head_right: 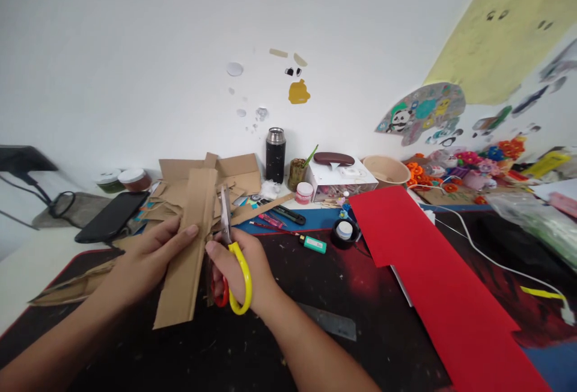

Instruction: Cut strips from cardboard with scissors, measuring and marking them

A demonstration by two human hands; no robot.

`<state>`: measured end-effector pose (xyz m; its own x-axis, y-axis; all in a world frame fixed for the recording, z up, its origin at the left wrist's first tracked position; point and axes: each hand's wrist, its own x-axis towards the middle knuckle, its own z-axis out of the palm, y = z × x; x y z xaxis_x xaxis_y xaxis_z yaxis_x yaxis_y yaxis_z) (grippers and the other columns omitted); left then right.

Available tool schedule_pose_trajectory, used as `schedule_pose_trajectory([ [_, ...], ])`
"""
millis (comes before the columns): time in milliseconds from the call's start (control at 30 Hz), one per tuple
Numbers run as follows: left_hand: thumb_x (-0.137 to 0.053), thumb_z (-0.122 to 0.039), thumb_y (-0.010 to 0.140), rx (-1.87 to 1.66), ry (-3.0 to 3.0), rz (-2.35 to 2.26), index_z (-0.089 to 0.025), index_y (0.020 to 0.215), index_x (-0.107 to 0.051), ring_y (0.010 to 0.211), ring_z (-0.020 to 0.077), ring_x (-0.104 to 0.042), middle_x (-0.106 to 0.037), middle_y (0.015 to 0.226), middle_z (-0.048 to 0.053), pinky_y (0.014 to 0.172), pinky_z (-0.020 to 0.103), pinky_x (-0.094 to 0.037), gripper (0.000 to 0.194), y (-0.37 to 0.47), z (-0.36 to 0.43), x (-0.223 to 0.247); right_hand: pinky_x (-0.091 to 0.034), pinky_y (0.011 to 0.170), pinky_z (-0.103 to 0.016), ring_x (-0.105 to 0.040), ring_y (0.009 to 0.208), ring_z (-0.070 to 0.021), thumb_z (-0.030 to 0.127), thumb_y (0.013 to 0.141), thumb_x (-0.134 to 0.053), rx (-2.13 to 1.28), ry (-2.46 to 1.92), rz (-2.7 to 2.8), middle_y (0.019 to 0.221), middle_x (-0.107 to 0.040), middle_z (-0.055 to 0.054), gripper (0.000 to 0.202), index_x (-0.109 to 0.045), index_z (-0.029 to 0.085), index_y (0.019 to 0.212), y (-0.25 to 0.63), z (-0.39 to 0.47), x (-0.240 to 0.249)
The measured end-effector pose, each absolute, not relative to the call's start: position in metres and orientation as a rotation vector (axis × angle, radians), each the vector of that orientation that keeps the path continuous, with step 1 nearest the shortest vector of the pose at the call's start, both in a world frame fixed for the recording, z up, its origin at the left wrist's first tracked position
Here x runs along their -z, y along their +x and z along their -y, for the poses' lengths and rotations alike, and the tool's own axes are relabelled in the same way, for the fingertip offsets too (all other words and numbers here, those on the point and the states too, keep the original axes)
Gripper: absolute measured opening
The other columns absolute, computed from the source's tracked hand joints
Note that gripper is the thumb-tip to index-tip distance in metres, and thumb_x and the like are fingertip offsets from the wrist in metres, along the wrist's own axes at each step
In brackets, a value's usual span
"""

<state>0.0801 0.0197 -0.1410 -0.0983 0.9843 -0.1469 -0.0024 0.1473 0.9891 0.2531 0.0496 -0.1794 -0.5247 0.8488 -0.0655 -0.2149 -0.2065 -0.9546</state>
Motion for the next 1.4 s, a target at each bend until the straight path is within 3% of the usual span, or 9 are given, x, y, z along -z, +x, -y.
schedule_pose_trajectory([
  [467,-0.092,-0.052,0.072,-1.276,0.742,-1.419,-0.020,0.099,-0.080,0.056,0.0243,-0.074,-0.081,0.074,0.005,0.050,0.031,-0.061,0.044,0.091,-0.018,0.134,-0.041,0.038,-0.021,-0.048,0.037,-0.0130,0.069,0.089,-0.076,-1.792,-0.812,1.340,0.047,-0.053,0.010,0.050,-0.059,0.023,0.101,0.253,-0.049,0.179],
  [700,-0.089,-0.062,0.074,-1.238,0.927,-1.402,-0.020,0.109,-0.077,0.058,0.0256,-0.073,-0.081,0.076,0.005,0.053,0.033,-0.060,0.057,0.089,-0.020,0.141,-0.041,0.036,-0.021,-0.048,0.035,-0.0125,0.067,0.085,-0.079,-1.778,-0.894,1.315,0.048,-0.053,0.011,0.051,-0.060,0.022,0.100,0.251,-0.052,0.181],
  [867,-0.084,-0.065,0.080,-1.336,1.284,-1.607,-0.022,0.090,-0.076,0.066,0.0267,-0.073,-0.079,0.077,0.006,0.054,0.030,-0.057,0.045,0.088,-0.018,0.147,-0.038,0.034,-0.020,-0.045,0.033,-0.0120,0.067,0.086,-0.077,-1.793,-0.859,1.308,0.044,-0.050,0.012,0.048,-0.058,0.024,0.094,0.251,-0.053,0.179],
  [933,-0.084,-0.065,0.080,-1.339,1.254,-1.585,-0.022,0.091,-0.077,0.067,0.0272,-0.074,-0.080,0.080,0.007,0.055,0.031,-0.058,0.045,0.089,-0.018,0.147,-0.038,0.034,-0.020,-0.045,0.033,-0.0120,0.067,0.086,-0.077,-1.809,-0.839,1.305,0.044,-0.049,0.012,0.048,-0.058,0.024,0.092,0.252,-0.054,0.178],
  [1133,-0.091,-0.059,0.072,-1.287,0.871,-1.428,-0.020,0.104,-0.076,0.063,0.0292,-0.077,-0.081,0.077,0.005,0.054,0.035,-0.062,0.053,0.093,-0.019,0.143,-0.039,0.033,-0.019,-0.045,0.032,-0.0107,0.067,0.084,-0.079,-1.810,-0.814,1.283,0.046,-0.050,0.012,0.049,-0.058,0.023,0.089,0.253,-0.056,0.178],
  [1400,-0.095,-0.047,0.058,-1.298,0.668,-1.489,-0.018,0.089,-0.074,0.051,0.0220,-0.071,-0.079,0.069,0.004,0.045,0.027,-0.056,0.047,0.102,-0.020,0.129,-0.036,0.030,-0.019,-0.043,0.029,-0.0100,0.071,0.077,-0.085,-1.893,-0.802,1.184,0.045,-0.049,0.012,0.055,-0.059,0.023,0.088,0.252,-0.057,0.180],
])
